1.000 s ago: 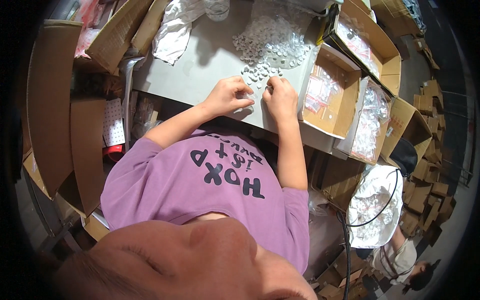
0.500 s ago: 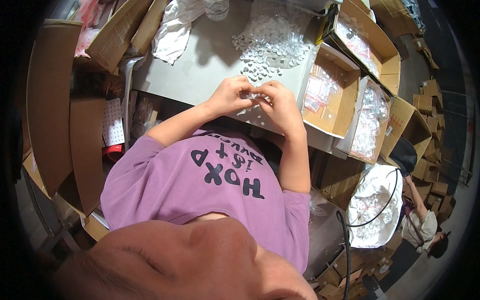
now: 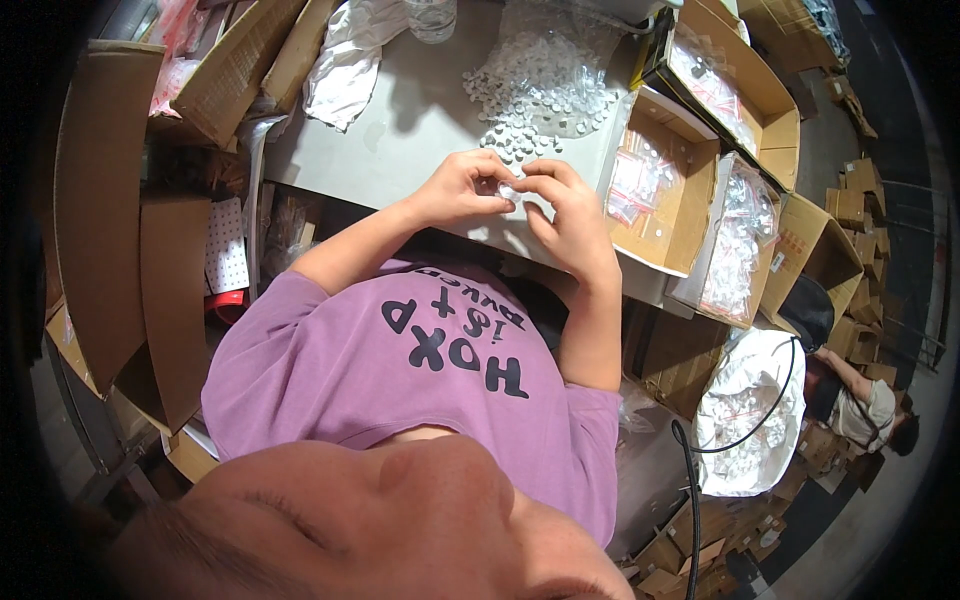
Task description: The person picks up small white plastic components from a pile on the table and places them into a clear plastic bag held in a cardboard box.
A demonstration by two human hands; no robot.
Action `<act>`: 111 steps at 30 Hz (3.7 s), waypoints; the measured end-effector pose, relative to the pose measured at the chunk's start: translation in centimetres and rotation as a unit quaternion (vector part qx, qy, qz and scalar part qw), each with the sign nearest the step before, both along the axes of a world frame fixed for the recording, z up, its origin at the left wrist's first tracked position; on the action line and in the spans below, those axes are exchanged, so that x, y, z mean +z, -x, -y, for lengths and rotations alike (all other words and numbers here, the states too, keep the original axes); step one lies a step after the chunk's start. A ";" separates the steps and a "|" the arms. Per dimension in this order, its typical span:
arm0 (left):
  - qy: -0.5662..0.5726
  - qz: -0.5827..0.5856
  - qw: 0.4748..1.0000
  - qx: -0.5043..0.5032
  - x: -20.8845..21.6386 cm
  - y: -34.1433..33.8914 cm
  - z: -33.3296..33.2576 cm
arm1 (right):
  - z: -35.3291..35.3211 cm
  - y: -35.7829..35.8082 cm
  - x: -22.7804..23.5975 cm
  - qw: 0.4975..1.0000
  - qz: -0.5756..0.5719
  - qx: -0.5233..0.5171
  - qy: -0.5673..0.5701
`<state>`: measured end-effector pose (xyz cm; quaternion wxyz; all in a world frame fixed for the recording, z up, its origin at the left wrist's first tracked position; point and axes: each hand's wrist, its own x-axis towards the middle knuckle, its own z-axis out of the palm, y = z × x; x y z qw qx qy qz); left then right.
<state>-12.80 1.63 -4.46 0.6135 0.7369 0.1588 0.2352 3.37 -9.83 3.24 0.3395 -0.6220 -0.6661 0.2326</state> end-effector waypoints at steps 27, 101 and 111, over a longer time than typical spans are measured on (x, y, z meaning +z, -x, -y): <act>-0.111 0.095 0.989 -0.013 2.8 -1.2 -0.2 | 1.7 0.6 0.2 0.990 -0.027 -0.138 -0.003; -0.044 0.006 0.987 0.153 3.8 1.0 -2.9 | -2.6 0.2 -9.1 0.931 0.170 -0.307 -0.098; 0.088 -0.009 0.990 0.112 0.0 3.9 -1.5 | -4.3 -0.5 -8.4 0.960 0.127 -0.243 -0.051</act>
